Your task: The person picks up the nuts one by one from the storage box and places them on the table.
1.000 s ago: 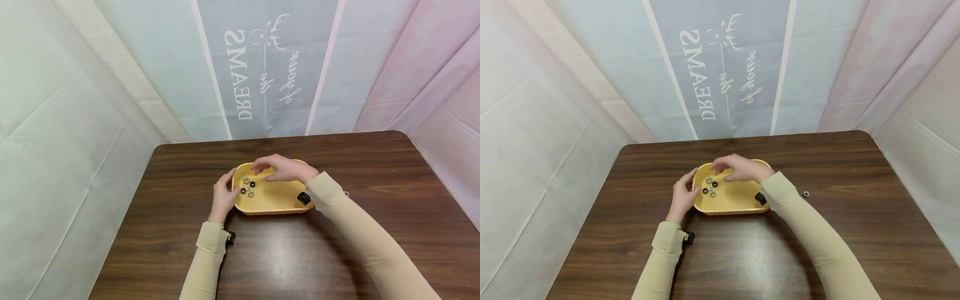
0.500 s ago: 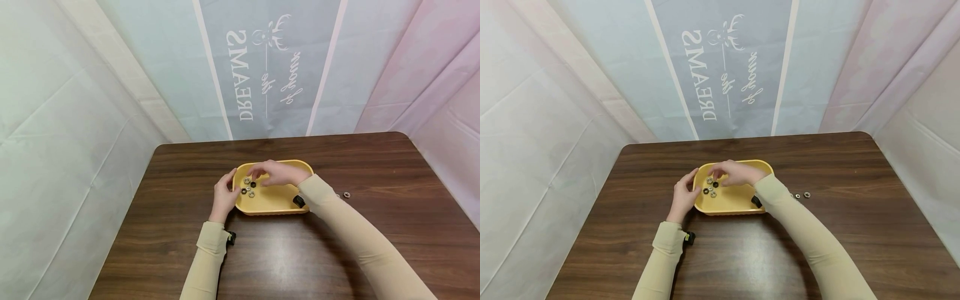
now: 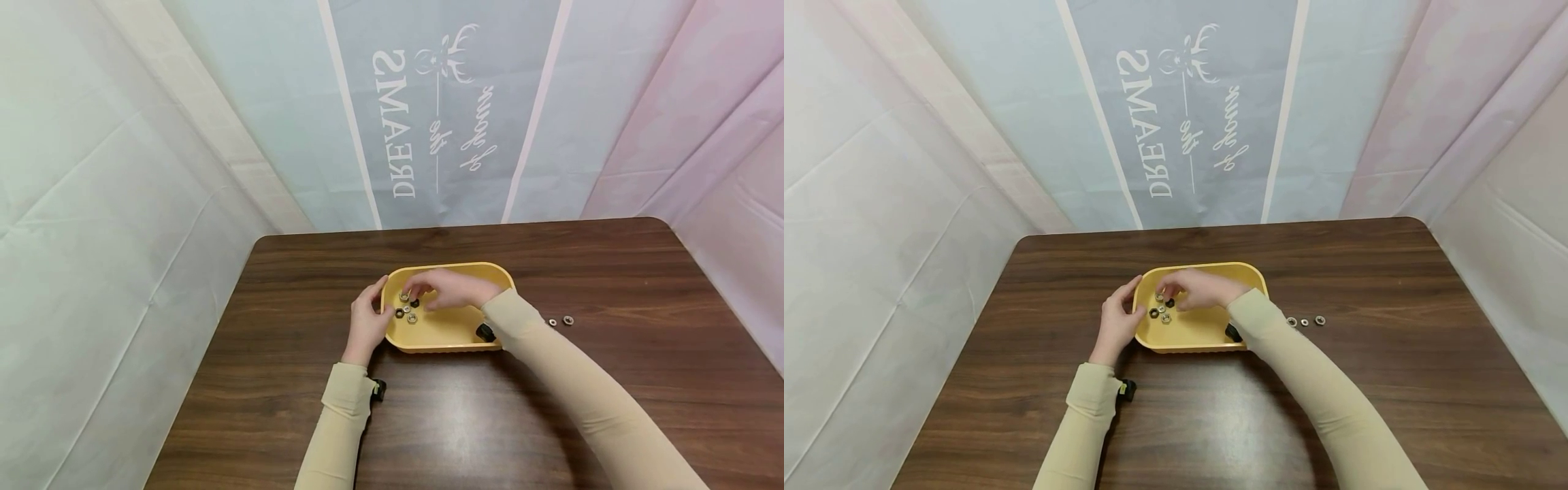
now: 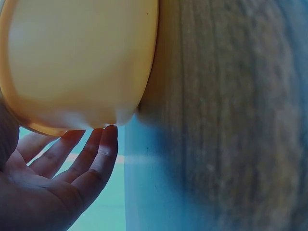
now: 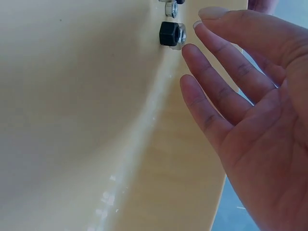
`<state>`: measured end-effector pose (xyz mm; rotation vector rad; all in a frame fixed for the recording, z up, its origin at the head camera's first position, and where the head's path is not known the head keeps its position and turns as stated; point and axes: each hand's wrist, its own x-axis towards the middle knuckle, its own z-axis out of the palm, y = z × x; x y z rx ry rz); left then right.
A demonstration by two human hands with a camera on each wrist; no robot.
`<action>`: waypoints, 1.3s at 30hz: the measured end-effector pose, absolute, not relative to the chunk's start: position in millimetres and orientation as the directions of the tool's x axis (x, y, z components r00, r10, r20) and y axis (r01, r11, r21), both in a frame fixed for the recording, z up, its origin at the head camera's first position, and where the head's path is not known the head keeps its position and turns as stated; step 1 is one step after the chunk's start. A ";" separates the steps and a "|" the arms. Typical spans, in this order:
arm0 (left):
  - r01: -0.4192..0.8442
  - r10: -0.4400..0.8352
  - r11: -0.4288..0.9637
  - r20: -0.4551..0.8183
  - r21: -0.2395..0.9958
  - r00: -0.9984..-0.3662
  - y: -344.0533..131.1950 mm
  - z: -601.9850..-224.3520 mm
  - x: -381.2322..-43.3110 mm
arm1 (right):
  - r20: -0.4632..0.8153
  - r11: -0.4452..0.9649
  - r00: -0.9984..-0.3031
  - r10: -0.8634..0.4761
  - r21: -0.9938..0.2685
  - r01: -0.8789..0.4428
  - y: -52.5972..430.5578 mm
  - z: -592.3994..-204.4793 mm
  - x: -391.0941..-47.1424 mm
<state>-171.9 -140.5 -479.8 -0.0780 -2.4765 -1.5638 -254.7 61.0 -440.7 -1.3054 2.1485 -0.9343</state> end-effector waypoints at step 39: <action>0.123 -0.084 0.456 0.180 0.881 -0.980 -139.5 -480.8 -172.9 | -0.090 0.405 -0.476 -0.875 -0.676 -0.616 58.6 -446.3 -254.1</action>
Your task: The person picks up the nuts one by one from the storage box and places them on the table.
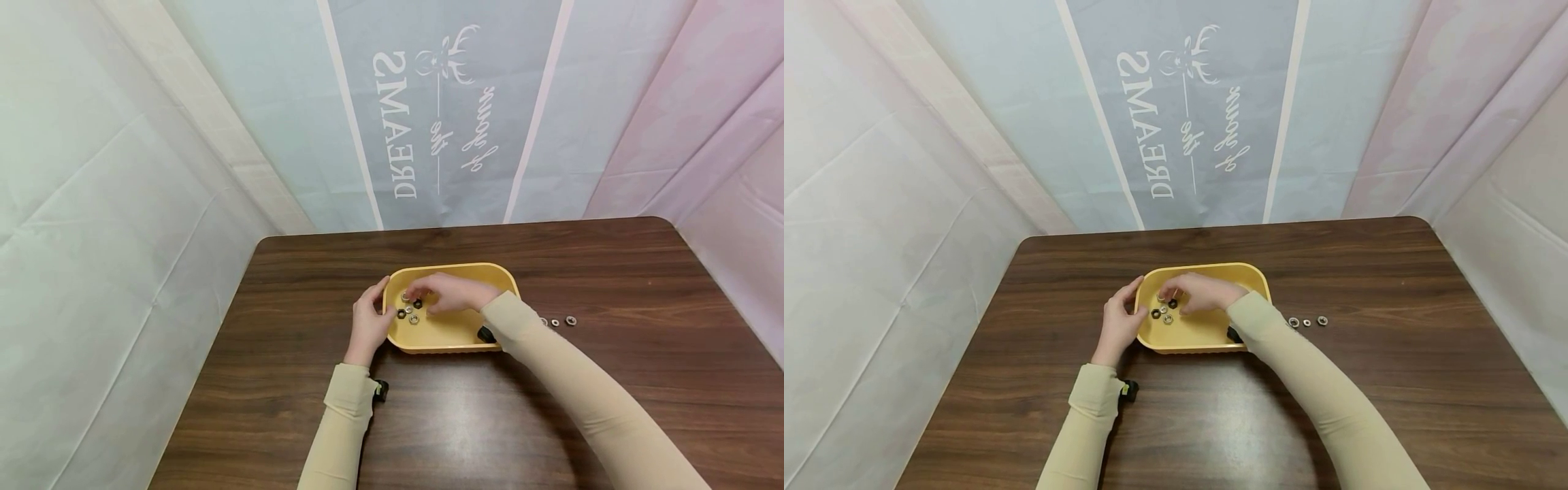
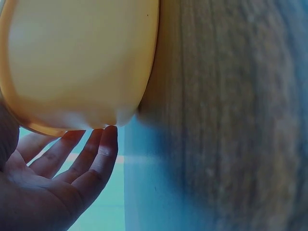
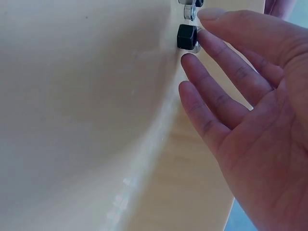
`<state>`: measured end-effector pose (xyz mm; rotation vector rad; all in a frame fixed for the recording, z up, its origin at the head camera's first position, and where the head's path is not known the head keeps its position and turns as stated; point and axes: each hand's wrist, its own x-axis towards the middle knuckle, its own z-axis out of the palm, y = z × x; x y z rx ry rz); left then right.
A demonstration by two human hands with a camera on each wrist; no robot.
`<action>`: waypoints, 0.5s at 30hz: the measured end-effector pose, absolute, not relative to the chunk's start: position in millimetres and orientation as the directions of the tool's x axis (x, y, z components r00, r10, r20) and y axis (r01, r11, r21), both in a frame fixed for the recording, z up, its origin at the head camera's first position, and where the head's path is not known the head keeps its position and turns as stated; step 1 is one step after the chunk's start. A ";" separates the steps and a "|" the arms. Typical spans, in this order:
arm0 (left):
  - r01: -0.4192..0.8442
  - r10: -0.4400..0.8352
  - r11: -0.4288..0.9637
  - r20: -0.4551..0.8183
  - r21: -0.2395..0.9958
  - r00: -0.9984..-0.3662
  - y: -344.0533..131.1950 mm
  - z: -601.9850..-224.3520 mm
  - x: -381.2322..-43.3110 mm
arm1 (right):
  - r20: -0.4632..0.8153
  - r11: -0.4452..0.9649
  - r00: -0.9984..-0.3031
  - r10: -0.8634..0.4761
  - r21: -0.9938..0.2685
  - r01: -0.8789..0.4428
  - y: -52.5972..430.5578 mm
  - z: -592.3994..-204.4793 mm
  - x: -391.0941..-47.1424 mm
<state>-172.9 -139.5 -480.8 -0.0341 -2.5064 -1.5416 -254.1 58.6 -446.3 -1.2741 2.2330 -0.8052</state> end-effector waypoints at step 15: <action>0.135 -0.082 0.461 0.193 0.877 -0.978 -139.2 -482.1 -173.3 | -0.110 0.405 -0.476 -0.873 -0.708 -0.579 61.4 -448.4 -254.4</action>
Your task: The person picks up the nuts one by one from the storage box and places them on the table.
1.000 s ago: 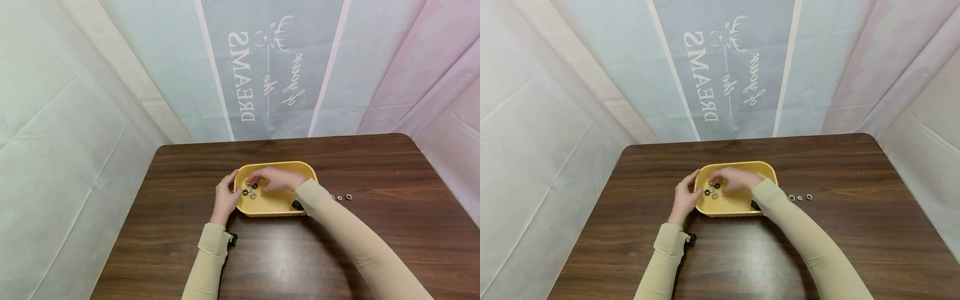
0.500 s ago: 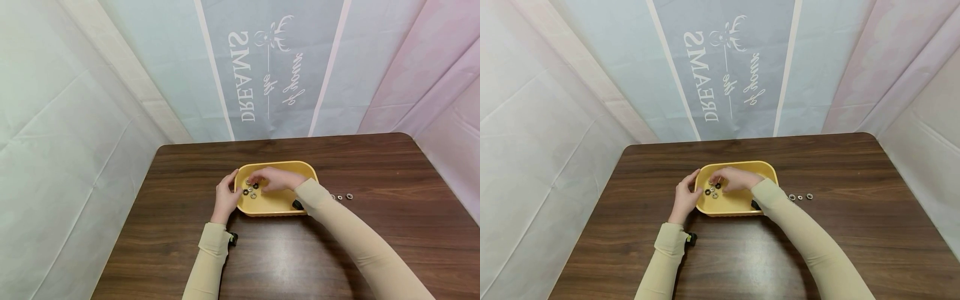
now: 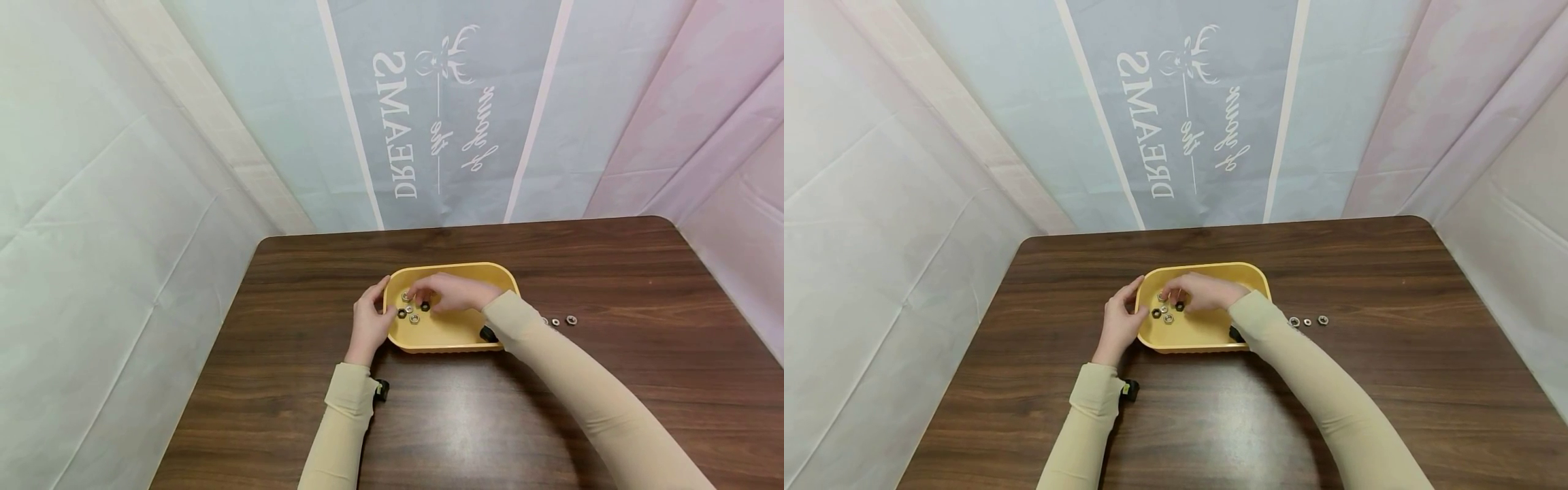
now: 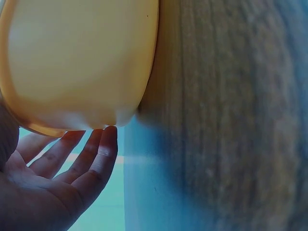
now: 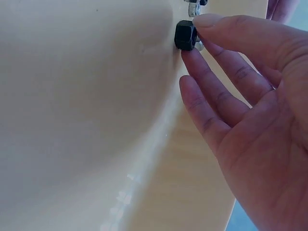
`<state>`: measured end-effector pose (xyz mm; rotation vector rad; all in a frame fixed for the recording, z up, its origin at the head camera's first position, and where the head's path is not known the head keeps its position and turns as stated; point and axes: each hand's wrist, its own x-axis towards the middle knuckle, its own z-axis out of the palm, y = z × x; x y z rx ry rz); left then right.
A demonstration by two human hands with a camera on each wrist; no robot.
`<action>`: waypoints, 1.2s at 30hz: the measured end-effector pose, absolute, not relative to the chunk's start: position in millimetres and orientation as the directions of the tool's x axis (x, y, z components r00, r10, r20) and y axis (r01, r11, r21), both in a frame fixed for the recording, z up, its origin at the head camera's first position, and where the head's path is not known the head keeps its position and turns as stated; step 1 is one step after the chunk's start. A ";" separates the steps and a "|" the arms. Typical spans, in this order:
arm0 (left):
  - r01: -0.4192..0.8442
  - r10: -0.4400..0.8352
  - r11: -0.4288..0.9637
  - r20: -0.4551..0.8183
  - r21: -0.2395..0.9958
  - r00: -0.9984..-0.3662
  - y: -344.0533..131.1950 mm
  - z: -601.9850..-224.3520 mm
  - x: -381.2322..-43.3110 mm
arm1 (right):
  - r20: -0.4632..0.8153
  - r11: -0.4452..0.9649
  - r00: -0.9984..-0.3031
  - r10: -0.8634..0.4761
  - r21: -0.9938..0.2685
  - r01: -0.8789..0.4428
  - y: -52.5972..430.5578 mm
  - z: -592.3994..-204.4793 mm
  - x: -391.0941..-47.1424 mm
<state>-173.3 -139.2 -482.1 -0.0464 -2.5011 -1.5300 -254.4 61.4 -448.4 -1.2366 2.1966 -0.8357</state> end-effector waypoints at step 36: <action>0.134 -0.082 0.427 0.186 0.894 -0.979 -138.3 -480.3 -170.8 | -0.084 0.400 -0.482 -0.872 -0.691 -0.602 60.9 -458.0 -254.8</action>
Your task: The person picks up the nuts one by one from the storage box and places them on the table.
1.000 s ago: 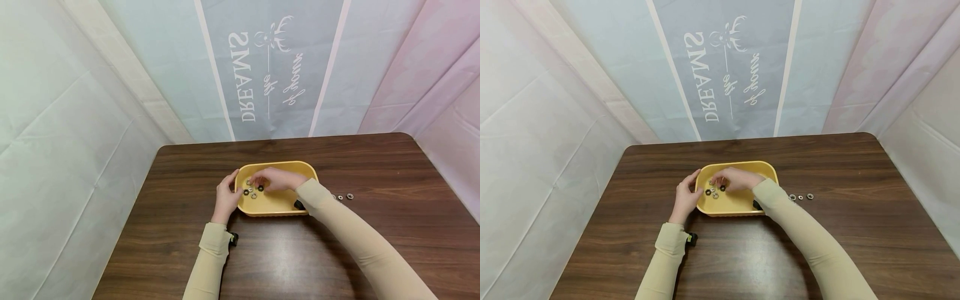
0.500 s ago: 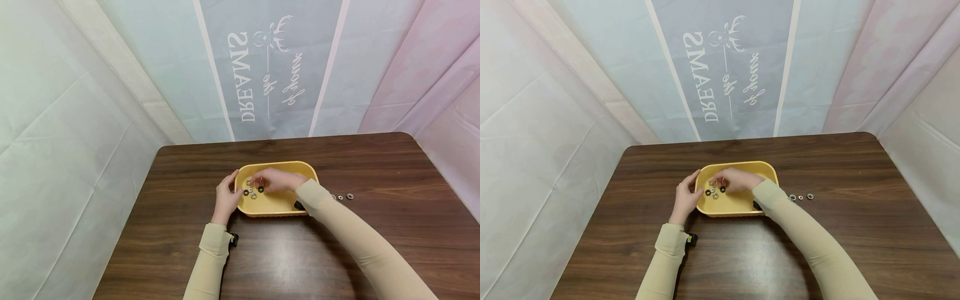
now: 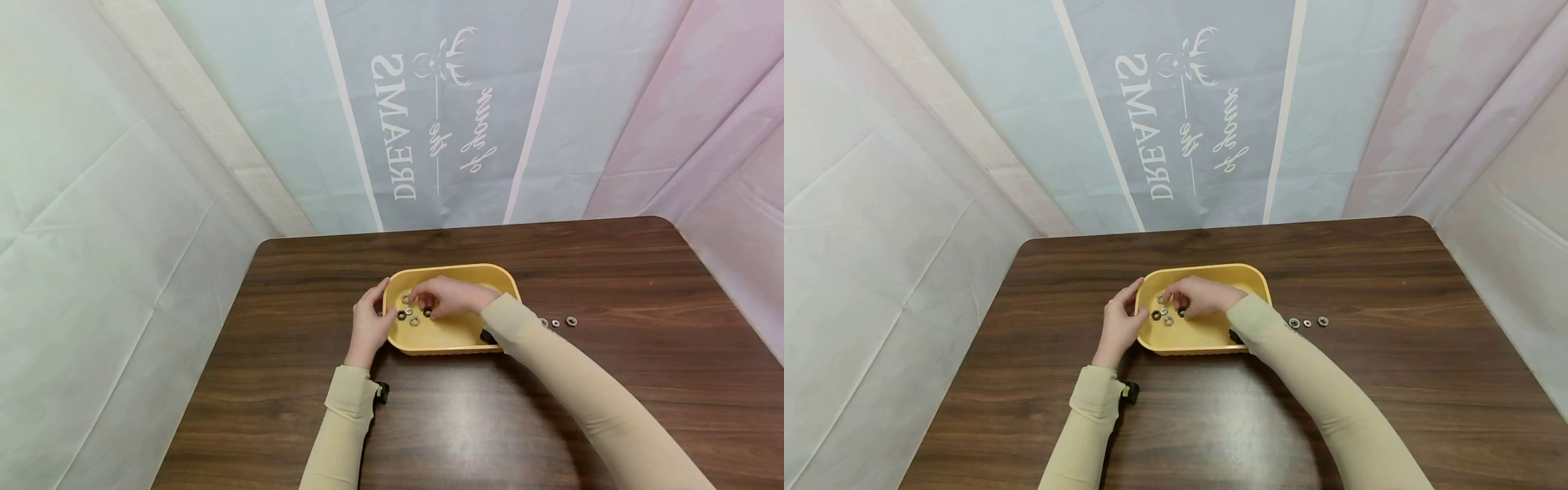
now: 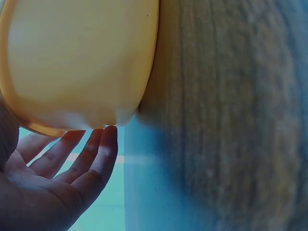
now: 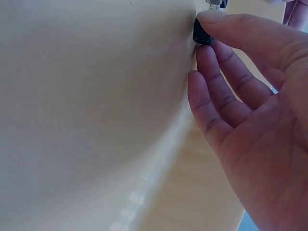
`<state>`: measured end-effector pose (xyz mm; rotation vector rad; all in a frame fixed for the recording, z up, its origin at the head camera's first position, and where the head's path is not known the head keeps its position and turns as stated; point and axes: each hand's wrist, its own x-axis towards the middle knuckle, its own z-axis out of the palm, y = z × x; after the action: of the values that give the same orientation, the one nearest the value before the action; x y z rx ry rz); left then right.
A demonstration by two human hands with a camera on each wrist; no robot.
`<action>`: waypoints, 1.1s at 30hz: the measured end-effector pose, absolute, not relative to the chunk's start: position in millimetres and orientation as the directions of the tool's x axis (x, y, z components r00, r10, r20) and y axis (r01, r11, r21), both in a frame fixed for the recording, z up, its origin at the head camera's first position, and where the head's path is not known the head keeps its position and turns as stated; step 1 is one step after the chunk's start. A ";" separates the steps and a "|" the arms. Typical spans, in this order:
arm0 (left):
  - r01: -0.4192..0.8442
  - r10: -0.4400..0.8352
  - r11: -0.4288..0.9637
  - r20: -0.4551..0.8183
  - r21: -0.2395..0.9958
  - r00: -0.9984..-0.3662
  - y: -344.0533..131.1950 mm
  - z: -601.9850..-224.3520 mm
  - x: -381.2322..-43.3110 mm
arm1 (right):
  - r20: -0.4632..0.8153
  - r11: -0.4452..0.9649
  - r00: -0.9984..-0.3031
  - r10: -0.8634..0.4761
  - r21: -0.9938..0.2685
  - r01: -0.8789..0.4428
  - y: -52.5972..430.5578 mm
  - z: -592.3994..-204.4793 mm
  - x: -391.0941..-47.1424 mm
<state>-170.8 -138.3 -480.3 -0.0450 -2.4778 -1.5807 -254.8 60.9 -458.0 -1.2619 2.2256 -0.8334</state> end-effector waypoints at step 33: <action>0.131 -0.080 0.433 0.183 0.892 -0.980 -137.6 -479.2 -170.6 | -0.078 0.415 -0.517 -0.852 -0.702 -0.579 70.7 -447.0 -250.8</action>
<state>-170.6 -137.6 -479.2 -0.0453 -2.4862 -1.5749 -250.8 70.7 -447.0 -1.2191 2.2495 -0.8689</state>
